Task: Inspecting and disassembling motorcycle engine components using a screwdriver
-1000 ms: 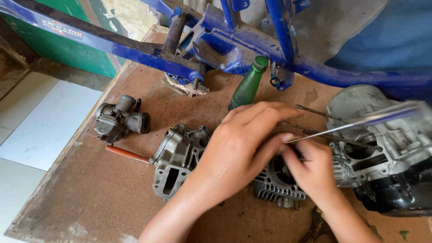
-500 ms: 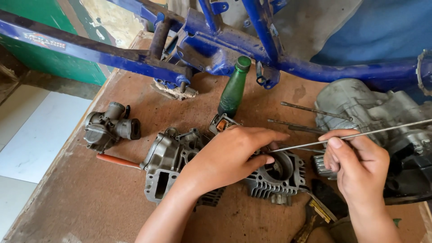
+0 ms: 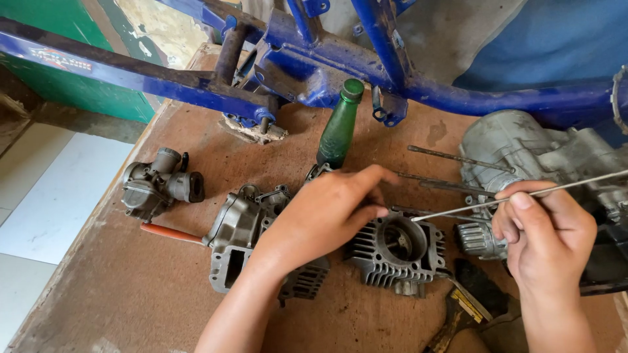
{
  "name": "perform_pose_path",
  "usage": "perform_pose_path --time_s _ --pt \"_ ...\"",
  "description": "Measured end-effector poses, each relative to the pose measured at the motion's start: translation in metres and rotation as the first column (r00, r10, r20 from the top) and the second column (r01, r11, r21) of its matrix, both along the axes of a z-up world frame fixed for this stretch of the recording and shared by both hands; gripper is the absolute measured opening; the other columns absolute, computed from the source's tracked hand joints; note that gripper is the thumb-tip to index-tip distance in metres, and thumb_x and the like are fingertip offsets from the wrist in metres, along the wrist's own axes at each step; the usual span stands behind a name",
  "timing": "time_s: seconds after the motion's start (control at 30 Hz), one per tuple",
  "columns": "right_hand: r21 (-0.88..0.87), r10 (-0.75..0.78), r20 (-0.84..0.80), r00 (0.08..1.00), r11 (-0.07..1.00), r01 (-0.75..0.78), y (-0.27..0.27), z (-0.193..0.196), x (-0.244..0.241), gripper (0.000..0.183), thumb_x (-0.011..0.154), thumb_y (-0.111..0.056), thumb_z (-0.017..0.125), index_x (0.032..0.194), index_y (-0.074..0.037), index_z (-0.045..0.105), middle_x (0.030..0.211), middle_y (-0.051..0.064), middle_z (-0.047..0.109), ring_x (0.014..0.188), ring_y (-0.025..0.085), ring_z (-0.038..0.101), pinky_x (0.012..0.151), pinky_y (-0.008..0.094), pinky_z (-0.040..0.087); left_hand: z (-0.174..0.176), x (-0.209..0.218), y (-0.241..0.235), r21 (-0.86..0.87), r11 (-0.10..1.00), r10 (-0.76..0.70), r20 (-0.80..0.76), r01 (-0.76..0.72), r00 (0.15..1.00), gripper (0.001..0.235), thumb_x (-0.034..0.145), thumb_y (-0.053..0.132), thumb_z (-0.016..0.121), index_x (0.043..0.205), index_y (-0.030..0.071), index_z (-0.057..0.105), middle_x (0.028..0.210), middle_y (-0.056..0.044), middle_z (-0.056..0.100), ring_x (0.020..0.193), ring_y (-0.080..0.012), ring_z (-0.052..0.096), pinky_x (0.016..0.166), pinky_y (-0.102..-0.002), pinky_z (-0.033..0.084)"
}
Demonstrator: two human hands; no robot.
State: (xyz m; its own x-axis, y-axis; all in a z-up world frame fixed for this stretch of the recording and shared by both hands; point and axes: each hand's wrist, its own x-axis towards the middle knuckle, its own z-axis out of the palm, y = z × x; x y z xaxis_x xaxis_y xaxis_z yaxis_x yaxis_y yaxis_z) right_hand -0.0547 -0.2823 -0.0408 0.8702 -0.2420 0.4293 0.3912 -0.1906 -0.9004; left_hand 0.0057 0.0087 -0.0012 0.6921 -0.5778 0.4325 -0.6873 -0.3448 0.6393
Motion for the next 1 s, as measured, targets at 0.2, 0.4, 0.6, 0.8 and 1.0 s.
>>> perform_pose_path --time_s 0.2,0.4,0.6,0.8,1.0 --pt "-0.015 -0.022 -0.016 1.000 1.000 0.022 0.005 -0.001 0.000 0.011 0.108 -0.008 0.051 0.107 -0.003 0.061 0.073 0.000 0.051 0.061 0.005 0.041 0.056 0.019 0.040 -0.003 0.003 -0.002 0.036 0.995 0.091 0.023 -0.092 0.996 0.025 0.086 0.015 0.069 0.110 0.009 0.064 0.087 -0.001 0.077 0.080 -0.0254 0.072 0.068 -0.039 0.052" --pt "-0.043 -0.024 -0.036 0.999 0.999 0.023 0.000 -0.013 0.002 0.010 0.108 -0.008 0.054 0.110 -0.002 0.062 0.069 -0.002 0.049 0.060 0.005 0.043 0.059 0.019 0.041 -0.015 0.017 -0.005 0.006 0.984 0.180 -0.053 -0.179 0.982 0.027 0.087 0.016 0.068 0.114 0.012 0.067 0.088 0.001 0.080 0.072 -0.0222 0.076 0.063 -0.036 0.055" --pt "-0.143 -0.083 -0.053 0.995 0.987 0.075 -0.003 -0.022 0.003 0.009 0.108 0.000 0.052 0.110 0.001 0.061 0.071 0.001 0.049 0.061 0.007 0.043 0.060 0.020 0.041 -0.021 0.019 -0.010 0.002 0.960 0.281 -0.047 -0.281 0.959 0.039 0.085 0.014 0.068 0.124 0.013 0.062 0.091 0.005 0.080 0.077 -0.0239 0.076 0.063 -0.038 0.054" --pt "-0.535 -0.080 -0.112 0.990 0.845 0.008 -0.013 -0.021 0.007 0.008 0.097 0.002 0.063 0.105 0.000 0.067 0.077 0.004 0.063 0.059 0.011 0.057 0.056 0.022 0.040 -0.036 0.025 -0.013 0.153 0.902 0.377 0.174 -0.403 0.910 0.060 0.074 0.008 0.073 0.130 0.015 0.053 0.112 -0.005 0.074 0.095 -0.0321 0.070 0.079 -0.045 0.052" --pt "-0.272 0.025 -0.135 0.991 0.960 -0.061 -0.020 -0.026 0.002 0.029 0.098 0.006 0.056 0.126 0.003 0.050 0.101 0.014 0.064 0.081 0.017 0.062 0.070 0.028 0.058 -0.033 0.028 -0.013 0.069 0.950 0.310 -0.102 -0.304 0.945 0.061 0.078 0.001 0.066 0.136 0.011 0.051 0.095 0.001 0.079 0.083 -0.0290 0.075 0.069 -0.043 0.054"
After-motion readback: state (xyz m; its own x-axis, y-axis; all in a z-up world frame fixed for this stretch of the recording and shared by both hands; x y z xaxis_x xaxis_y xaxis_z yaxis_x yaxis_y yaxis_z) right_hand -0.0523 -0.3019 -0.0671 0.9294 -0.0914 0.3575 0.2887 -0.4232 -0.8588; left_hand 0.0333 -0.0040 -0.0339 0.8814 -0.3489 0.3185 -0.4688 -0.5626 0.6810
